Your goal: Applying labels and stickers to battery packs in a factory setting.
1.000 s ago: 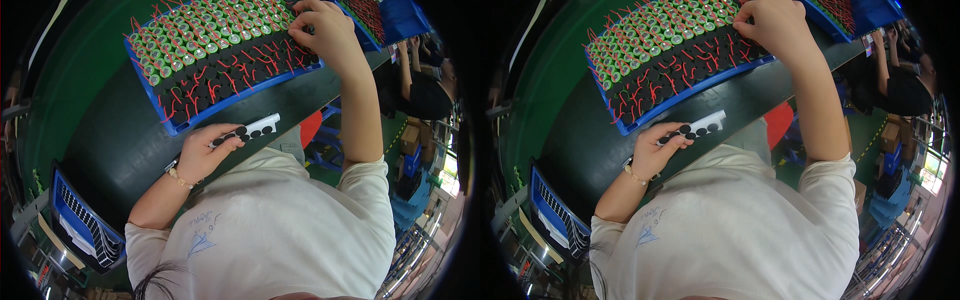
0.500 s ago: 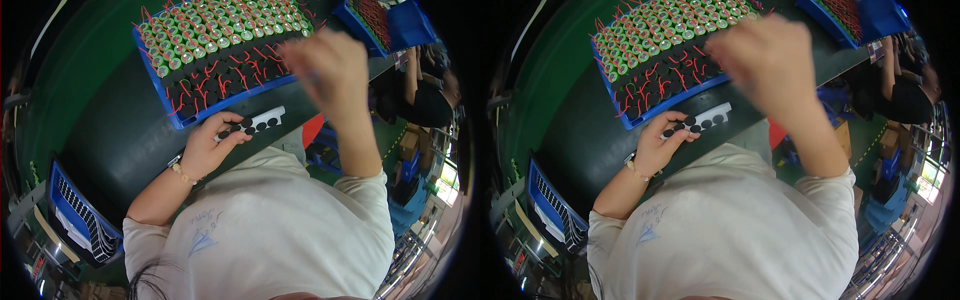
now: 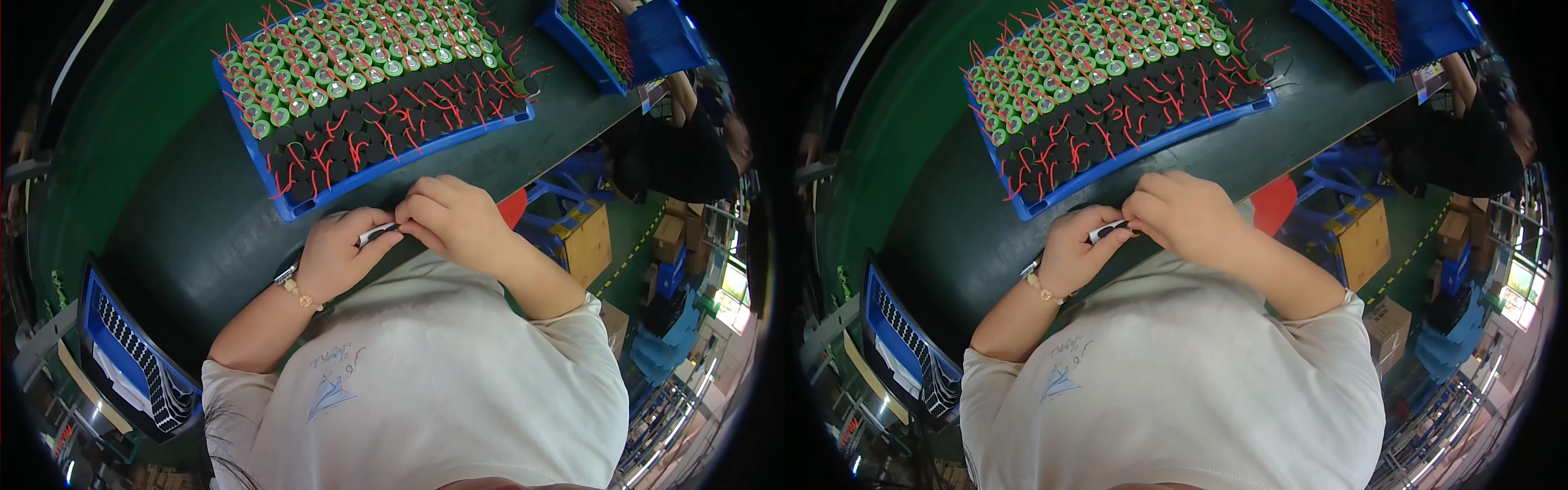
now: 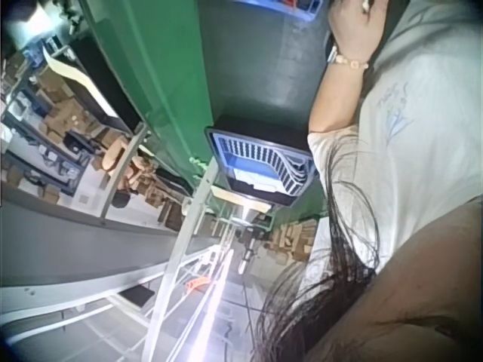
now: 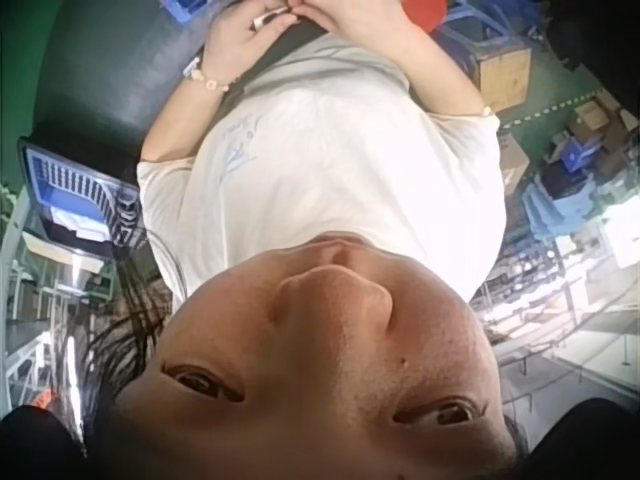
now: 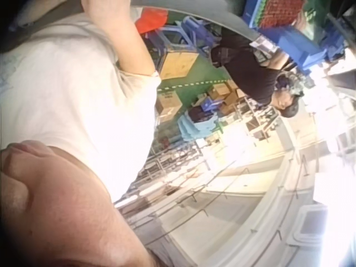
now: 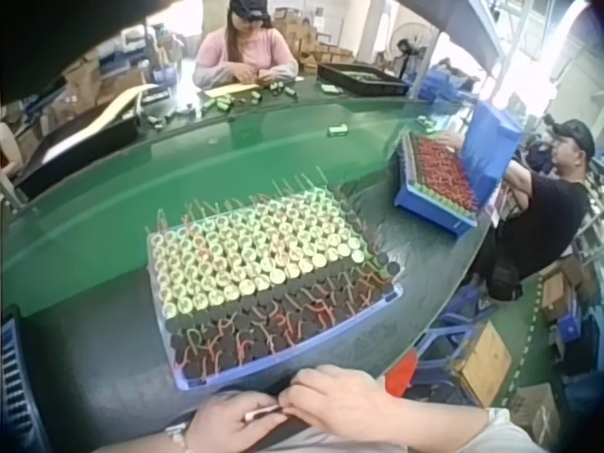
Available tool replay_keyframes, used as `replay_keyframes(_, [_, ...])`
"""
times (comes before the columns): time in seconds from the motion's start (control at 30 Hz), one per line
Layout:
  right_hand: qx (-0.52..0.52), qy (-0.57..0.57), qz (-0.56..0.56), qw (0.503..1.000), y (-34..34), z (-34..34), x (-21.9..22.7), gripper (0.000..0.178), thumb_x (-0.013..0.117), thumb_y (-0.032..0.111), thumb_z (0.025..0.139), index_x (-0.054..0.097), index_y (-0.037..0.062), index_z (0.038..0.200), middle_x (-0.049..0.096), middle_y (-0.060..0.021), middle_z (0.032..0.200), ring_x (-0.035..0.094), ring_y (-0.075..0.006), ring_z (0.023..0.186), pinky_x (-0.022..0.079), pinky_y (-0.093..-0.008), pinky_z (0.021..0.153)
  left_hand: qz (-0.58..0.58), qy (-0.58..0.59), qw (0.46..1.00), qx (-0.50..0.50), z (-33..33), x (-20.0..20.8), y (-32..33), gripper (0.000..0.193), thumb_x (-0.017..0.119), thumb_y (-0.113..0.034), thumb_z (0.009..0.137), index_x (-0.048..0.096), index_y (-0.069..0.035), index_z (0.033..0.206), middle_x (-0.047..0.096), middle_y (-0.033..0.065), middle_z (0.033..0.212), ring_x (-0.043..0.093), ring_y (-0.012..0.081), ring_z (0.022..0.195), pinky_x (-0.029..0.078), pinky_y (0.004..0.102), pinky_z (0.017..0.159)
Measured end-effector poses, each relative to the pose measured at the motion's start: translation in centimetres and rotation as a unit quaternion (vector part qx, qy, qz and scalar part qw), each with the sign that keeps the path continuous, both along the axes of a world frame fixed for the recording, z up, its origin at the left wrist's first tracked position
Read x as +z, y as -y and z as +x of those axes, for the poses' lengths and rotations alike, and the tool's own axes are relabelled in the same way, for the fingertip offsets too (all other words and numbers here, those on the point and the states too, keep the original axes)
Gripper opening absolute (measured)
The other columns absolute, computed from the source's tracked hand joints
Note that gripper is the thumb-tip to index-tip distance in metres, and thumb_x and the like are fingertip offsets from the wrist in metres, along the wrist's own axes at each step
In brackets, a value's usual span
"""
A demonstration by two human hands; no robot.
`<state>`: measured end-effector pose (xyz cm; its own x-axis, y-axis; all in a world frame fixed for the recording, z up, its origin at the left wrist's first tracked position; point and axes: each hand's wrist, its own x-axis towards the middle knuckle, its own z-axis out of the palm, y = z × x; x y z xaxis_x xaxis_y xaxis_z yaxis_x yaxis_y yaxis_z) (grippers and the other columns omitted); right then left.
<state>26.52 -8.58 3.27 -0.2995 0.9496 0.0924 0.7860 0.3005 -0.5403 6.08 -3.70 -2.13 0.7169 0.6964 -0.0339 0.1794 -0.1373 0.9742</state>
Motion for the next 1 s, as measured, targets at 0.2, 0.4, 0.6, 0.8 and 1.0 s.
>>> replay_keyframes(0.2, [0.082, -0.04, -0.009, 0.996, 0.1, 1.3, 0.0, 0.014, 0.072, 0.015, 0.079, 0.063, 0.0139, 0.09, 0.058, -0.0027, 0.086, 0.06, -0.0253, 0.075, 0.049, -0.0364, 0.062, -0.008, 0.033, 0.997, -0.074, -0.5, 0.2, -0.4, 0.02, 0.07, -0.019, 0.089, 0.068, -0.005, 0.103, 0.07, 0.009, 0.093, 0.067, 0.0242, 0.08, 0.051, 0.033, 0.07])
replay_keyframes(0.4, [0.147, -0.155, -0.02, 0.977, -0.1, 2.3, 0.4, 0.01, 0.073, 0.018, 0.083, 0.065, 0.0127, 0.083, 0.062, -0.0032, 0.084, 0.061, -0.0251, 0.072, 0.047, -0.0357, 0.059, -0.059, 0.042, 0.993, -0.092, -0.2, 0.1, -0.4, 0.02, 0.068, -0.017, 0.09, 0.068, -0.006, 0.107, 0.071, 0.0085, 0.094, 0.067, 0.0239, 0.081, 0.051, 0.0328, 0.072])
replay_keyframes(0.6, [-0.094, -0.227, 0.105, 0.964, -4.1, 7.4, 3.7, 0.046, 0.074, 0.006, 0.084, 0.051, 0.005, 0.123, 0.064, -0.0035, 0.097, 0.056, -0.0097, 0.082, 0.042, -0.023, 0.068, -0.031, 0.026, 0.994, -0.103, -0.1, -0.1, -0.2, 0.021, 0.071, -0.02, 0.089, 0.068, -0.009, 0.107, 0.071, 0.0068, 0.09, 0.066, 0.0242, 0.075, 0.051, 0.0333, 0.067])
replay_keyframes(0.8, [-0.118, 0.126, 0.113, 0.978, -9.7, 10.7, 6.8, 0.056, 0.065, -0.007, 0.082, 0.053, 0.0148, 0.132, 0.062, -0.0003, 0.089, 0.059, -0.0167, 0.081, 0.048, -0.0303, 0.074, -0.024, 0.024, 0.992, -0.121, -0.1, 0.0, -0.4, 0.021, 0.069, -0.013, 0.088, 0.068, -0.008, 0.108, 0.071, 0.0072, 0.092, 0.066, 0.0231, 0.075, 0.05, 0.0322, 0.066])
replay_keyframes(1.0, [-0.067, 0.225, 0.057, 0.97, -10.4, 10.6, 7.6, 0.061, 0.065, -0.006, 0.078, 0.054, 0.0191, 0.132, 0.061, -0.0021, 0.084, 0.06, -0.0233, 0.084, 0.05, -0.0362, 0.075, -0.011, 0.019, 0.991, -0.132, -0.2, 0.1, -0.4, 0.023, 0.066, -0.007, 0.088, 0.068, -0.007, 0.111, 0.071, 0.008, 0.095, 0.067, 0.0218, 0.077, 0.051, 0.0305, 0.067])
